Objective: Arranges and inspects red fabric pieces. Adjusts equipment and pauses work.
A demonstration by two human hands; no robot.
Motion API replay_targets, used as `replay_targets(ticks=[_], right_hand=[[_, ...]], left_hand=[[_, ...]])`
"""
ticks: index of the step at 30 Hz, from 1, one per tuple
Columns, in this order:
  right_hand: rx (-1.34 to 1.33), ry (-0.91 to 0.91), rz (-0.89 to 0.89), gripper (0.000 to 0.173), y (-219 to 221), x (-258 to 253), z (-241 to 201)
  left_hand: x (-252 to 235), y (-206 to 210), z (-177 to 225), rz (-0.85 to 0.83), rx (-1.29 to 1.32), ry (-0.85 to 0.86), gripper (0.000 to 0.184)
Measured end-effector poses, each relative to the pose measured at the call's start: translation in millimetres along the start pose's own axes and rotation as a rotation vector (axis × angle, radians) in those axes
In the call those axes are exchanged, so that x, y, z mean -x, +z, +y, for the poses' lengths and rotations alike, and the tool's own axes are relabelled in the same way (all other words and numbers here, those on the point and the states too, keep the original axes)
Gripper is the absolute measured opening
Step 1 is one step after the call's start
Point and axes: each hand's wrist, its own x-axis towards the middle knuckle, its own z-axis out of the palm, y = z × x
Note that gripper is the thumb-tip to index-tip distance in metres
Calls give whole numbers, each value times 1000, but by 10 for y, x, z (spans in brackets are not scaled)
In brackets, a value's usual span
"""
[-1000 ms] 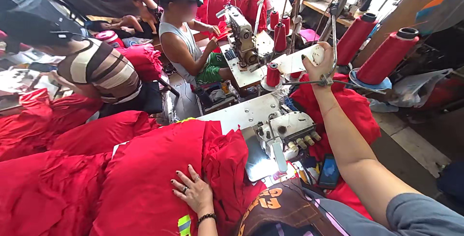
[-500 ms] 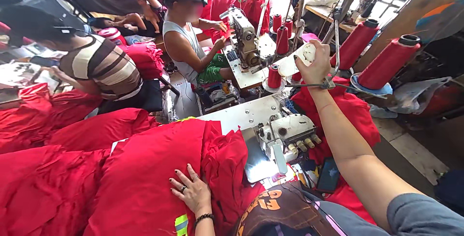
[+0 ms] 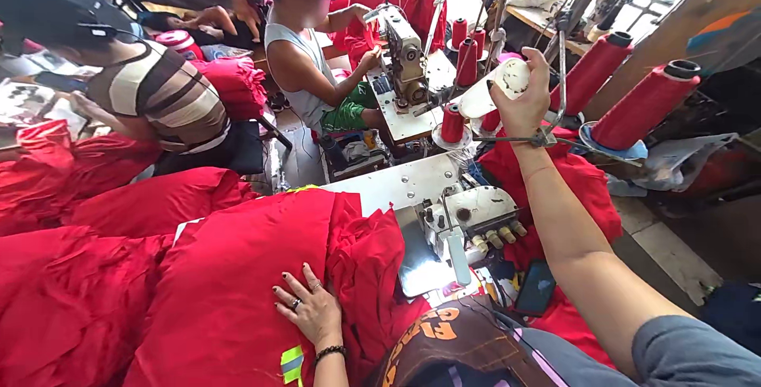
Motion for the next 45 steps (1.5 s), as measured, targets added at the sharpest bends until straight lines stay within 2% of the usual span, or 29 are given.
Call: replay_targets(ticks=[29,45], right_hand=[[18,45,-27,69,420,-166,-214],[22,-3,-54,63,230,-45,-158]], left_hand=[[-14,-35,3,-20,36,-10,63],[-13,10,-3,-31,12,-15,61]])
